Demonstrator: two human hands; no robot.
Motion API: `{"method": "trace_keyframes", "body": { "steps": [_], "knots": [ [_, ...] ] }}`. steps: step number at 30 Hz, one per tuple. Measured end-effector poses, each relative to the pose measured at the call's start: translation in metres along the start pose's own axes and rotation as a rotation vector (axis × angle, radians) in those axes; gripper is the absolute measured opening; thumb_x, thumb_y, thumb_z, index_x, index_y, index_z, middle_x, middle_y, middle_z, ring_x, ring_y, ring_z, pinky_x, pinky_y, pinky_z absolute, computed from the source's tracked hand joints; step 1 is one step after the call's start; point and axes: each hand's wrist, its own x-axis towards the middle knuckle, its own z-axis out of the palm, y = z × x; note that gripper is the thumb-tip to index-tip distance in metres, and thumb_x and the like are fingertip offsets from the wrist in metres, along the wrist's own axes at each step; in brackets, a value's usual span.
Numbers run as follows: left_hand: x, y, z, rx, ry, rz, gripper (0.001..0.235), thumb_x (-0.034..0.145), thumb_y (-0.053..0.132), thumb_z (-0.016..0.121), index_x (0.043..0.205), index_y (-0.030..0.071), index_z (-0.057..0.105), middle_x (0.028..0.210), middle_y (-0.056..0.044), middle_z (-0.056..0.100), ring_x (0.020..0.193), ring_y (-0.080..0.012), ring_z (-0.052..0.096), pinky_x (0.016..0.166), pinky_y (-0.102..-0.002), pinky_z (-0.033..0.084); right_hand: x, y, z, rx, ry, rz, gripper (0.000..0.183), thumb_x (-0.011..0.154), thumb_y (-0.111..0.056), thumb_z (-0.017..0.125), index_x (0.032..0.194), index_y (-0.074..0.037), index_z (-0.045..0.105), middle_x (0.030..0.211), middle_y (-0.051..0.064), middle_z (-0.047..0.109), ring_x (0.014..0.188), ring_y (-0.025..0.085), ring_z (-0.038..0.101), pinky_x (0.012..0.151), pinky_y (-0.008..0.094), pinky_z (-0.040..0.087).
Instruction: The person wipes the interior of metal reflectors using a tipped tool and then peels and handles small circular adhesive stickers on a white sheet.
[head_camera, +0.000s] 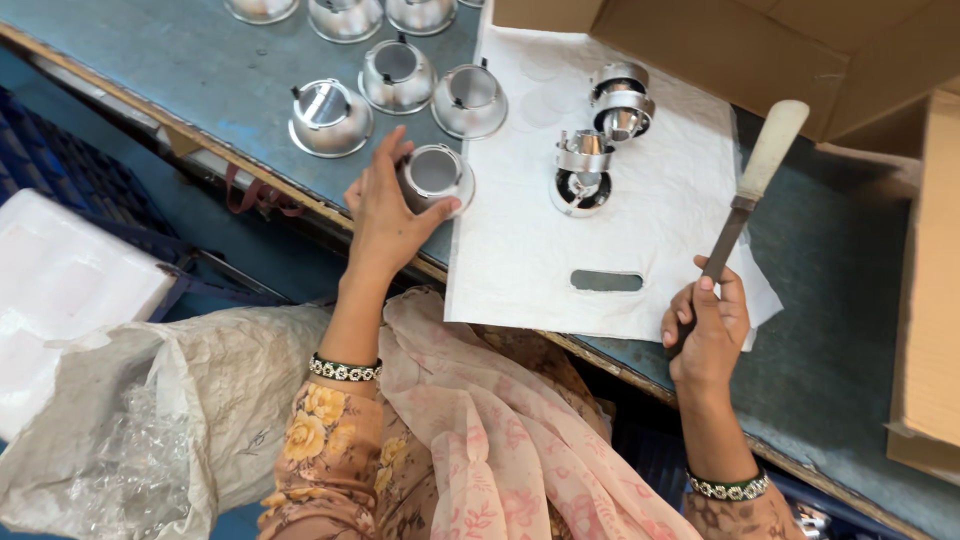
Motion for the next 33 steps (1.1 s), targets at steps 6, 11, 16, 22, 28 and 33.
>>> {"method": "trace_keyframes", "body": {
  "steps": [6, 11, 16, 22, 28, 33],
  "knots": [
    [0.002, 0.007, 0.001, -0.103, 0.039, 0.031, 0.093, 0.075, 0.035, 0.092, 0.149, 0.010, 0.040, 0.135, -0.007, 0.066, 0.125, -0.0226, 0.062, 0.109, -0.045, 0.037, 0.002, 0.002, 0.000, -0.005, 0.003, -0.002, 0.026, 0.110, -0.023, 0.055, 0.128, -0.004, 0.052, 0.068, 0.000, 0.044, 0.046, 0.010, 0.042, 0.041, 0.023, 0.036],
    [-0.006, 0.027, 0.010, -0.051, 0.002, 0.143, 0.068, 0.080, 0.028, 0.092, 0.136, 0.010, 0.058, 0.129, -0.009, 0.067, 0.120, -0.0273, 0.063, 0.101, -0.044, 0.042, 0.002, 0.004, -0.001, -0.017, -0.008, 0.008, 0.028, 0.110, -0.024, 0.055, 0.129, -0.004, 0.052, 0.068, -0.001, 0.044, 0.046, 0.009, 0.042, 0.041, 0.022, 0.036],
    [-0.008, 0.044, 0.012, -0.161, 0.017, 0.167, 0.057, 0.084, 0.030, 0.089, 0.130, 0.011, 0.063, 0.131, -0.008, 0.067, 0.121, -0.0281, 0.061, 0.100, -0.040, 0.050, 0.002, 0.003, -0.001, -0.018, 0.005, 0.015, 0.028, 0.109, -0.025, 0.056, 0.128, -0.005, 0.052, 0.067, -0.001, 0.044, 0.046, 0.009, 0.042, 0.041, 0.022, 0.035],
    [-0.046, 0.089, 0.041, -0.101, -0.058, 0.354, 0.062, 0.083, 0.038, 0.086, 0.131, 0.010, 0.059, 0.130, -0.007, 0.066, 0.117, -0.0275, 0.061, 0.101, -0.041, 0.047, 0.002, 0.003, 0.000, -0.013, 0.010, 0.020, 0.029, 0.109, -0.025, 0.057, 0.128, -0.004, 0.053, 0.068, -0.001, 0.044, 0.047, 0.008, 0.042, 0.041, 0.021, 0.035],
    [-0.039, 0.101, 0.055, -0.195, -0.084, 0.186, 0.090, 0.076, 0.047, 0.089, 0.142, 0.004, 0.046, 0.129, -0.012, 0.060, 0.111, -0.0316, 0.058, 0.101, -0.047, 0.044, 0.002, 0.001, 0.000, -0.018, 0.002, 0.018, 0.030, 0.108, -0.026, 0.057, 0.128, -0.004, 0.053, 0.067, -0.002, 0.043, 0.047, 0.008, 0.042, 0.041, 0.021, 0.035],
    [0.046, 0.066, 0.080, -0.428, -0.211, 0.418, 0.082, 0.097, 0.032, 0.085, 0.156, 0.007, 0.034, 0.158, -0.022, 0.048, 0.148, -0.0344, 0.050, 0.125, -0.046, 0.042, 0.002, -0.001, 0.004, -0.071, -0.009, 0.029, 0.030, 0.109, -0.027, 0.056, 0.129, -0.004, 0.053, 0.067, -0.002, 0.045, 0.046, 0.008, 0.042, 0.041, 0.021, 0.035]
  ]
}}
